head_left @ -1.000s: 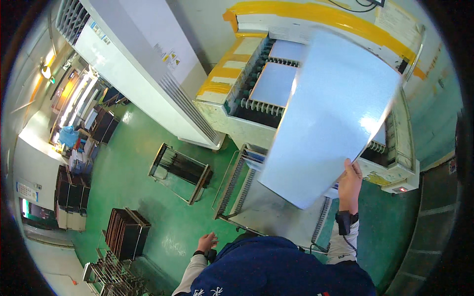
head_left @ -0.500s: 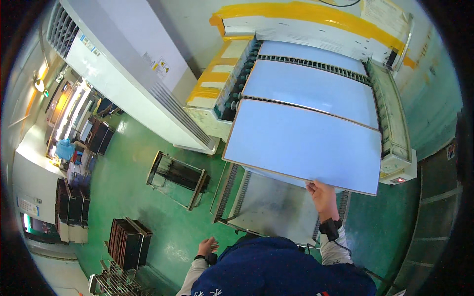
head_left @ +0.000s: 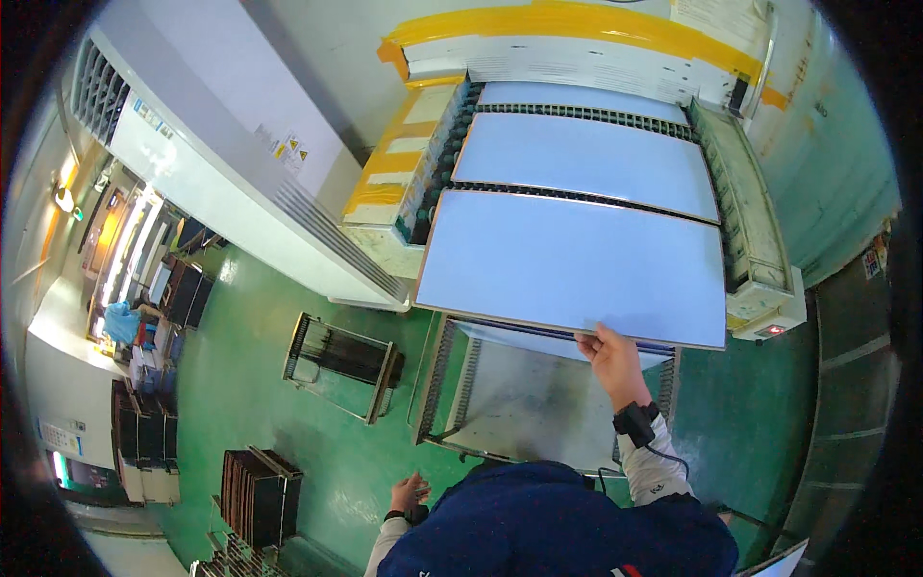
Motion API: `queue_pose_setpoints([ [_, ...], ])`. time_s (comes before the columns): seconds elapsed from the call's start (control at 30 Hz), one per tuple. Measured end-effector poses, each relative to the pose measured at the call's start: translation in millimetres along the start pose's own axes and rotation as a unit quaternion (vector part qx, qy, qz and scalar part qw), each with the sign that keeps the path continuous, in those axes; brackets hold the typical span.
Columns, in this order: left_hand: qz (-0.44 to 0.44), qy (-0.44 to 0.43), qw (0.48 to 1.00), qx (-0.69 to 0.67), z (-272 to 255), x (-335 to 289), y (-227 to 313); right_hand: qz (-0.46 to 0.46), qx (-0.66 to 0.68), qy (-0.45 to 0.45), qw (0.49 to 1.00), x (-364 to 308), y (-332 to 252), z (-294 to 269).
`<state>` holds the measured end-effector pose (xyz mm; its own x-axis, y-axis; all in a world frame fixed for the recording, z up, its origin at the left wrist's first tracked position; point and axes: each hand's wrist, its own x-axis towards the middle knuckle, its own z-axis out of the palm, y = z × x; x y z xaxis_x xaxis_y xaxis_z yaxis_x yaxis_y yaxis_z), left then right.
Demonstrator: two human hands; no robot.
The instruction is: Loading blue sheets from a rack into an industrial processing machine.
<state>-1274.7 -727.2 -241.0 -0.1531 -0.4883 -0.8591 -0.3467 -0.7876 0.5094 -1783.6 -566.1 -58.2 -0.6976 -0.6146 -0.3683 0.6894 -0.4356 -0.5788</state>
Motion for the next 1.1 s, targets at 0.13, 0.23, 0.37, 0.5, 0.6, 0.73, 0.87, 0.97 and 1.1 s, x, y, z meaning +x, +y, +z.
queue_pose_setpoints([
  [0.13,-0.001,0.013,1.0,0.015,7.4,-10.6,9.8,-0.016,-0.034,-0.001,0.999,5.2,-5.8,9.1],
  [0.23,0.0,0.01,1.0,0.004,5.6,-10.2,9.1,-0.015,-0.087,-0.003,0.996,6.7,-13.8,21.5],
  [0.37,0.002,0.003,1.0,0.002,5.8,-6.6,10.3,-0.008,-0.092,0.008,0.996,22.9,-14.8,13.4],
  [0.5,-0.001,0.004,1.0,-0.001,1.9,-2.8,6.3,-0.009,-0.071,0.011,0.997,28.6,-16.3,16.4],
  [0.6,-0.007,0.01,1.0,0.0,1.3,-2.9,3.6,-0.011,-0.068,0.014,0.998,37.7,-16.3,11.8],
  [0.73,-0.003,0.009,1.0,0.0,-0.2,-4.6,1.4,-0.016,-0.073,0.0,0.997,43.2,-19.5,10.8],
  [0.87,-0.008,0.001,1.0,0.018,0.2,-5.0,1.8,-0.025,-0.066,0.006,0.997,50.5,-23.0,6.7],
  [0.97,-0.016,-0.002,1.0,0.027,-2.6,-2.5,1.1,-0.024,-0.065,0.018,0.997,54.2,-26.3,13.0],
  [1.1,0.001,0.011,1.0,0.01,1.3,-5.4,-0.5,-0.022,-0.06,0.001,0.998,64.6,-27.8,7.6],
])
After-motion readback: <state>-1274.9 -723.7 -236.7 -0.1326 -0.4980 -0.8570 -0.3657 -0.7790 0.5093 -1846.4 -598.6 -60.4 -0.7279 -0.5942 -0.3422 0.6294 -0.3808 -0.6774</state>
